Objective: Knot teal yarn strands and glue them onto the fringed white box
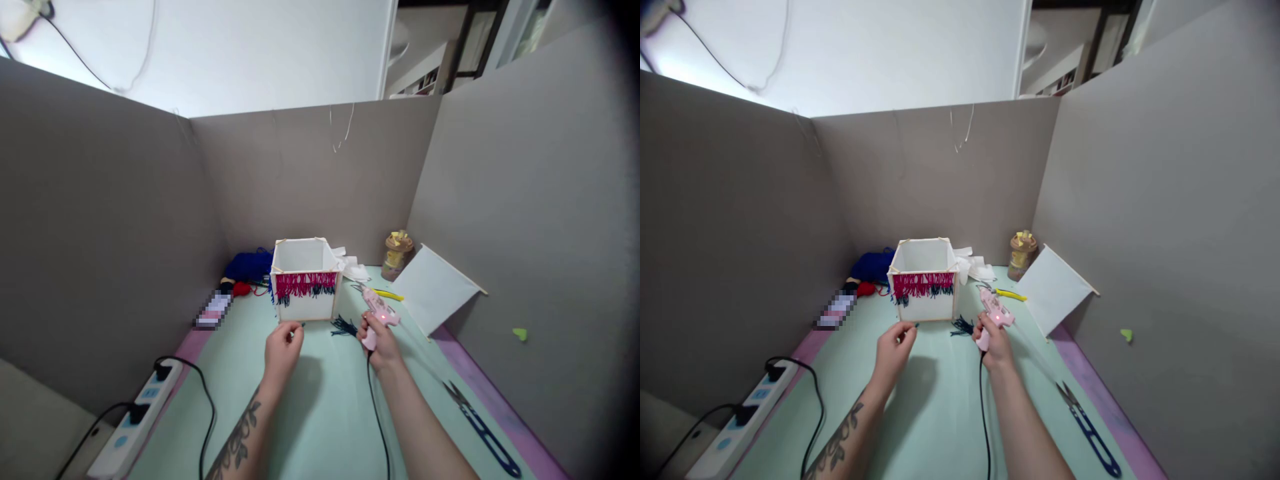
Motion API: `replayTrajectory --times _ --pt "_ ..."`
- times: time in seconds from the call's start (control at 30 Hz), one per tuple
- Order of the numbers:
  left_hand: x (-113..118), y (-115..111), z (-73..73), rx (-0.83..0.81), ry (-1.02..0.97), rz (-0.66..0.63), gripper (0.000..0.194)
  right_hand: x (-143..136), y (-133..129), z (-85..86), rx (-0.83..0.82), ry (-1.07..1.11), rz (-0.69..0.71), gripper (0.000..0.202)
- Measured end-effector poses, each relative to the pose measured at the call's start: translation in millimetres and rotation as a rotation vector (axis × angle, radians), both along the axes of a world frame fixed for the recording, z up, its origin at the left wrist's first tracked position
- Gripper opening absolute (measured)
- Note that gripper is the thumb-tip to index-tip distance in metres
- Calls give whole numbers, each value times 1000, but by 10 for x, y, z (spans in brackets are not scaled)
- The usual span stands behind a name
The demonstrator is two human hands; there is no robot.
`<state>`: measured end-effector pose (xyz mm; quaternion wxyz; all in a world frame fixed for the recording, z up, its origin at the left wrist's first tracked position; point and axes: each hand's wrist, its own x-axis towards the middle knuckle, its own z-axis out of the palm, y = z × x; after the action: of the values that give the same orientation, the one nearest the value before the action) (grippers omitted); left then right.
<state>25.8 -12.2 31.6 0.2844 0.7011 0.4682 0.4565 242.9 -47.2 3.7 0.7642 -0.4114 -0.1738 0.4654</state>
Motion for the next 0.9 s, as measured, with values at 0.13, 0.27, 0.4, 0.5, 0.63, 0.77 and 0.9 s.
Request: replayTrajectory --times 0.13,0.27,0.4,0.5,0.63,0.77,0.9 --pt "-76 73 194 -138 -3 56 16 -11 14 -20 13 24 26 33" --pt "173 274 152 -433 -242 -15 15 -24 9 -3 18 70 43 35" --pt "535 479 -82 -740 -474 9 21 -16 1 16 19 64 46 35" --pt "636 580 -235 -702 -496 103 20 -6 -1 23 20 95 34 35" --pt "547 605 -306 -553 -484 172 18 -17 -3 23 37 102 40 34" --pt "456 563 -281 -265 -391 195 18 -51 -14 29 37 99 55 33" --pt "439 593 -240 -204 -389 227 19 -78 -29 49 46 98 54 33"
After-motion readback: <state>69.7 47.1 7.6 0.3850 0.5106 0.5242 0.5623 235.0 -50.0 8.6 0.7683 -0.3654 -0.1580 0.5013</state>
